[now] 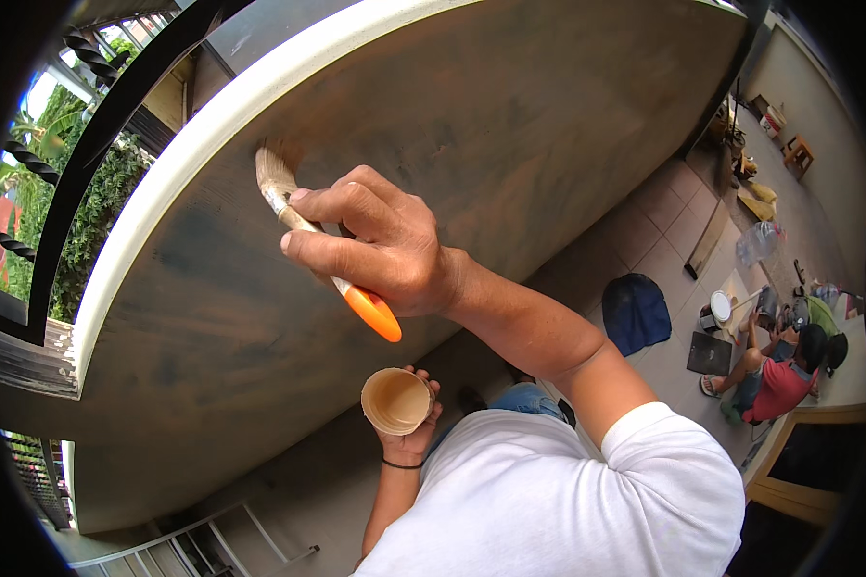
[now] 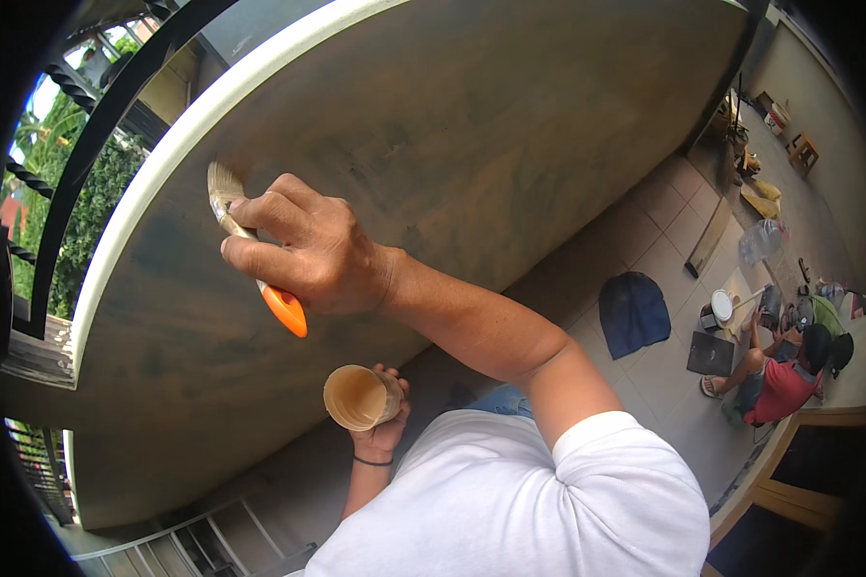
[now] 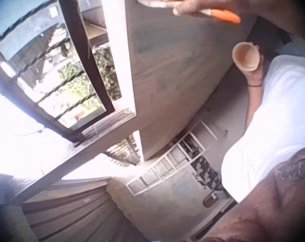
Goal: The person paints a curved ceiling surface using a paintbrush and a small container of beige paint. They repeatedly dip the brush into the container and apply paint in broad strokes across the ceiling.
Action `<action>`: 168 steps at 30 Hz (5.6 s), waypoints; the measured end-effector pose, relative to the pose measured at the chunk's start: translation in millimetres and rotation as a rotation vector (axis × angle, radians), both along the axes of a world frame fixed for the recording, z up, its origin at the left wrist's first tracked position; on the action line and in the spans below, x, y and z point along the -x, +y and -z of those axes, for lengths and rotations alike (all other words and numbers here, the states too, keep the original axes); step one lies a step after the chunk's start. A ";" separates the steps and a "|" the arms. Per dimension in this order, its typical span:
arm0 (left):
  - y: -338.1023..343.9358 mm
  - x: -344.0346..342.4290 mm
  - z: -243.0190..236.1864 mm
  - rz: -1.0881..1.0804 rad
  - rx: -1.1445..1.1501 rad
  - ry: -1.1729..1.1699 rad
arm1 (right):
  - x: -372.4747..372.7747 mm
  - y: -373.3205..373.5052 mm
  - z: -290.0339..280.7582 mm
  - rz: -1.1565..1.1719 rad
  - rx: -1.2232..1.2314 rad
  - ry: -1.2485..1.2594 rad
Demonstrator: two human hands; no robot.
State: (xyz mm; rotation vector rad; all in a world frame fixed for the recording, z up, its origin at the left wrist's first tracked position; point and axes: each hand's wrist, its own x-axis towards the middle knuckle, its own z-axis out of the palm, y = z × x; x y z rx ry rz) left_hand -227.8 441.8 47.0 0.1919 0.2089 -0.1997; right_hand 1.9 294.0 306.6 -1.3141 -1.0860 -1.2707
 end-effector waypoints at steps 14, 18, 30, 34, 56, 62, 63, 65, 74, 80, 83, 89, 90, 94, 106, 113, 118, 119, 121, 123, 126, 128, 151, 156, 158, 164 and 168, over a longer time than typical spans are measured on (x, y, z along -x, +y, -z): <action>-16.8 -10.9 7.5 0.030 0.034 0.070 | -65.5 -91.3 4.6 0.325 -0.201 -0.005; -26.7 -29.6 -3.1 0.066 -0.034 0.072 | -22.7 -49.5 39.5 -0.084 0.081 0.054; -45.9 -35.7 8.8 0.052 0.088 0.136 | -159.9 -240.6 75.3 0.524 -0.406 0.216; -54.4 -53.0 5.7 0.093 0.139 0.167 | -71.0 -147.1 101.4 0.125 -0.043 0.229; -97.3 -93.5 -7.5 0.103 0.094 0.097 | -88.3 -205.2 162.0 -0.075 -0.048 0.415; -104.9 -90.0 -7.2 0.087 0.128 0.128 | -197.8 -357.1 179.0 0.595 -0.307 0.501; -105.7 -87.9 -6.9 0.081 0.131 0.140 | -197.7 -354.4 177.2 0.617 -0.357 0.476; -108.2 -86.6 -3.4 0.066 0.138 0.156 | -192.1 -335.6 168.8 0.656 -0.455 0.426; -128.4 -106.3 -8.4 0.070 0.092 0.179 | -99.4 -228.2 198.0 -0.146 0.046 0.446; -130.5 -106.5 -5.9 0.069 0.100 0.180 | -206.3 -381.0 175.5 0.566 -0.299 0.438; -130.4 -102.3 -3.8 0.054 0.094 0.158 | -210.8 -362.1 156.5 0.610 -0.435 0.386; -137.4 -115.1 -7.1 0.068 0.093 0.153 | -99.0 -198.8 155.6 0.039 -0.073 0.308; -140.0 -119.6 -8.2 0.075 0.106 0.168 | -84.3 -183.6 153.0 -0.048 0.028 0.282; -135.8 -113.1 -1.6 0.059 0.109 0.154 | -110.2 -207.9 140.9 -0.118 0.010 0.293; -126.4 -101.1 12.5 0.051 0.174 0.160 | -111.1 -198.9 116.1 0.321 -0.022 0.228; -124.7 -98.1 5.6 0.066 0.140 0.105 | -87.6 -172.4 124.1 -0.076 0.091 0.228; -113.3 -74.5 15.6 0.022 0.150 0.097 | -152.6 -269.8 107.6 0.395 -0.438 0.352; -111.2 -70.7 18.5 0.014 0.158 0.103 | -152.2 -265.4 108.9 0.438 -0.412 0.338; -107.2 -66.3 21.0 0.004 0.175 0.119 | -145.0 -243.2 106.2 0.533 -0.369 0.309; -101.8 -66.8 20.0 0.007 0.185 0.133 | -113.3 -185.6 117.2 0.514 -0.130 0.284; -93.5 -66.2 16.6 0.015 0.183 0.139 | -50.7 -109.4 123.0 0.071 0.069 0.236; -89.3 -69.7 10.0 0.036 0.173 0.122 | -40.8 -96.4 126.2 -0.159 0.134 0.249; -45.0 -46.8 9.2 0.050 0.163 0.047 | -62.7 -123.5 93.9 -0.118 -0.043 0.419; -38.7 -33.9 14.3 0.043 0.178 0.048 | -104.1 -176.0 74.3 0.481 -0.328 0.183; -36.9 -30.5 13.5 0.039 0.170 0.031 | -93.1 -150.3 73.9 0.542 -0.286 0.185; -25.4 -29.9 9.2 0.048 0.121 0.108 | -13.9 -42.3 97.9 -0.055 0.083 0.228; -20.1 -29.3 8.6 0.060 0.129 0.044 | -31.4 -81.9 79.8 -0.178 -0.065 0.365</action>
